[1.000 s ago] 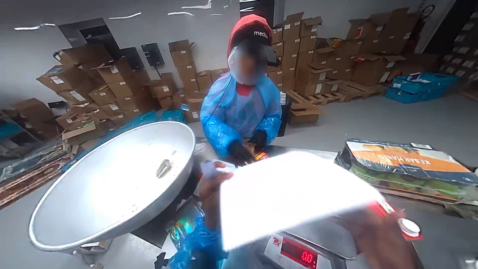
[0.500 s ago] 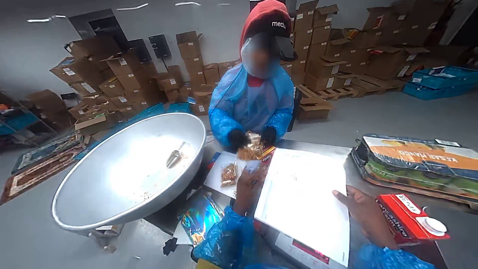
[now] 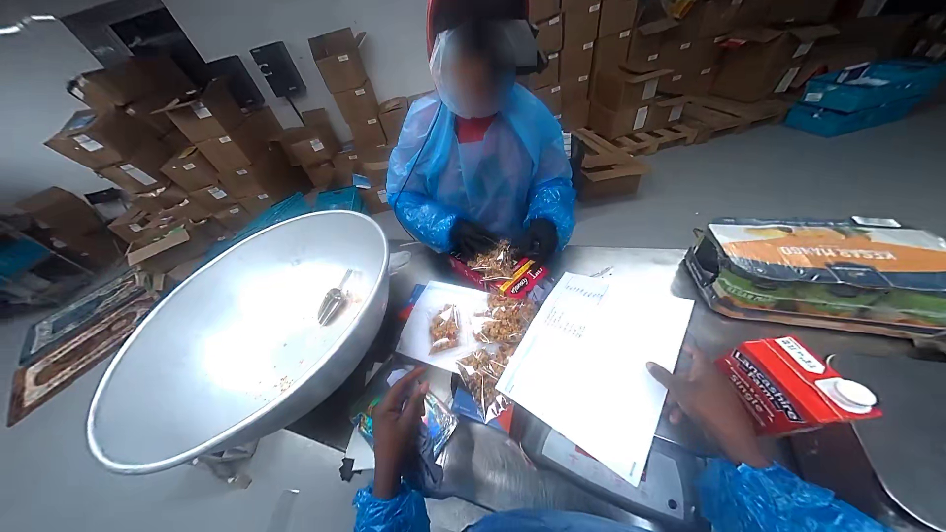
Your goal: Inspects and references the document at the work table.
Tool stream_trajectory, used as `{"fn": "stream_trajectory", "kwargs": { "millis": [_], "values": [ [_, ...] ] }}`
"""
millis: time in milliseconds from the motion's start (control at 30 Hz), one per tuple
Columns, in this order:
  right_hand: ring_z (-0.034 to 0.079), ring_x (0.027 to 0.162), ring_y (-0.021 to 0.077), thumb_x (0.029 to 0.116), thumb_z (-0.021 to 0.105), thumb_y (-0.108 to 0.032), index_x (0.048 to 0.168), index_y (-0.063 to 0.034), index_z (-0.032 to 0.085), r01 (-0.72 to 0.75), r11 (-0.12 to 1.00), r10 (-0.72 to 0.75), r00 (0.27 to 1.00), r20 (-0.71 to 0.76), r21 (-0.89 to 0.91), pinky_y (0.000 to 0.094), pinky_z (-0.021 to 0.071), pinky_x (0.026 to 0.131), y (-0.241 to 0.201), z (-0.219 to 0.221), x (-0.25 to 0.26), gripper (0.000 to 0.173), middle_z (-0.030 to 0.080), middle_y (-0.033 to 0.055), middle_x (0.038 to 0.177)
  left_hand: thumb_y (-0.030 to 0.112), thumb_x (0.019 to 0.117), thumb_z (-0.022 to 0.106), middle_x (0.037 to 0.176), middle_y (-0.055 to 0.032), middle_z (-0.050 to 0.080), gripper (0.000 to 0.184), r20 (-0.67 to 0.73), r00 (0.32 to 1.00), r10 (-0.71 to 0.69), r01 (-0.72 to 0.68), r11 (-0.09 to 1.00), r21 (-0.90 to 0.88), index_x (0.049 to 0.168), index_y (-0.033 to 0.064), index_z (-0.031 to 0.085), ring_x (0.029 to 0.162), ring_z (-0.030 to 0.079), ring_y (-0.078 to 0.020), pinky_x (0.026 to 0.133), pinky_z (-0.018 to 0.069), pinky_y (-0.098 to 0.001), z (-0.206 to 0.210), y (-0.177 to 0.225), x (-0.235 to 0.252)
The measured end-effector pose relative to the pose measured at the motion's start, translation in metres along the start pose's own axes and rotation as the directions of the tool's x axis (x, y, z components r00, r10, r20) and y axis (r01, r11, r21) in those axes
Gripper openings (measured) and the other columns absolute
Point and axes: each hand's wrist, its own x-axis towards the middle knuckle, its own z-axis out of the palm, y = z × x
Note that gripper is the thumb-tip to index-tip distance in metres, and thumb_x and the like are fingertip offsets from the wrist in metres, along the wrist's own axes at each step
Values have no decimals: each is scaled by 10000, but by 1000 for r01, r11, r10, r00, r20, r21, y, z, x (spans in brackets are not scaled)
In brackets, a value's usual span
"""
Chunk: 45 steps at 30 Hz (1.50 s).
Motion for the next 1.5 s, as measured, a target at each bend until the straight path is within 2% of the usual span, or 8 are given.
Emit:
{"fn": "stream_trajectory", "kwargs": {
  "millis": [167, 300, 667, 867, 1133, 1267, 1400, 1500],
  "values": [
    [516, 506, 241, 977, 719, -150, 1593, -94, 294, 78, 987, -82, 996, -20, -141, 416, 456, 469, 3, -1, 9, 751, 578, 180, 753, 149, 948, 664, 702, 54, 667, 262, 100, 995, -22, 25, 999, -25, 1158, 6, 728, 556, 576, 12, 568, 511, -163, 2, 6, -6],
    [622, 825, 468, 968, 722, -122, 1580, -72, 379, 199, 943, -216, 976, -35, -267, 662, 466, 801, 3, -6, 20, 703, 661, 319, 955, 108, 955, 660, 712, 46, 677, 238, 180, 984, -15, 30, 996, -80, 1152, -9, 725, 556, 576, 12, 568, 510, -157, 4, 6, -9],
    [661, 885, 291, 983, 671, -41, 1399, -103, 628, 242, 965, -206, 939, 275, -104, 499, 521, 840, -23, -15, 45, 423, 712, 206, 1037, 311, 995, 656, 1299, -191, 660, 541, 602, 697, -389, 412, 905, 108, 1406, -29, 565, 1210, 629, -225, 1080, 470, -425, 97, 18, 9],
    [675, 1006, 320, 1013, 640, -90, 1437, -149, 612, 407, 878, -261, 848, 460, -253, 525, 509, 936, -50, -14, 69, 429, 705, 195, 1196, 145, 1025, 593, 729, -1, 646, 171, 666, 619, -416, 651, 746, -139, 963, 3, 665, 613, 602, -67, 614, 535, -251, 123, 16, -3],
    [577, 1267, 442, 970, 722, -255, 1546, -58, 442, 666, 720, -643, 746, 176, -195, 662, 443, 1038, -64, -52, 33, 671, 582, 237, 1410, 76, 985, 651, 648, -63, 617, 182, 204, 834, -513, 549, 733, -403, 846, -26, 592, 517, 588, -114, 510, 530, -281, 143, 27, -40],
    [664, 1179, 185, 944, 549, -576, 1483, -167, 541, 733, 679, -732, 680, 30, -49, 425, 569, 963, -33, -80, -4, 677, 680, 16, 1316, 89, 1029, 599, 612, -92, 597, 219, 107, 797, -594, 559, 659, -503, 867, -43, 534, 444, 578, -143, 454, 548, -300, 165, 28, -51],
    [725, 1035, 210, 979, 589, -493, 1387, -80, 613, 707, 681, -695, 706, -135, 193, 345, 616, 882, -23, -98, -43, 581, 731, 72, 1207, 137, 1076, 513, 667, -94, 614, 234, 103, 803, -588, 539, 640, -547, 949, -56, 549, 508, 608, -136, 504, 564, -302, 190, 37, -52],
    [724, 941, 107, 1071, 509, -348, 1210, -34, 692, 861, 490, -828, 509, -236, 138, 282, 608, 855, -54, -131, -92, 389, 759, 12, 1044, 157, 1102, 450, 606, -47, 594, 275, 107, 805, -584, 533, 633, -562, 939, -37, 557, 487, 583, -99, 497, 533, -247, 198, 48, -51]
  ]
}}
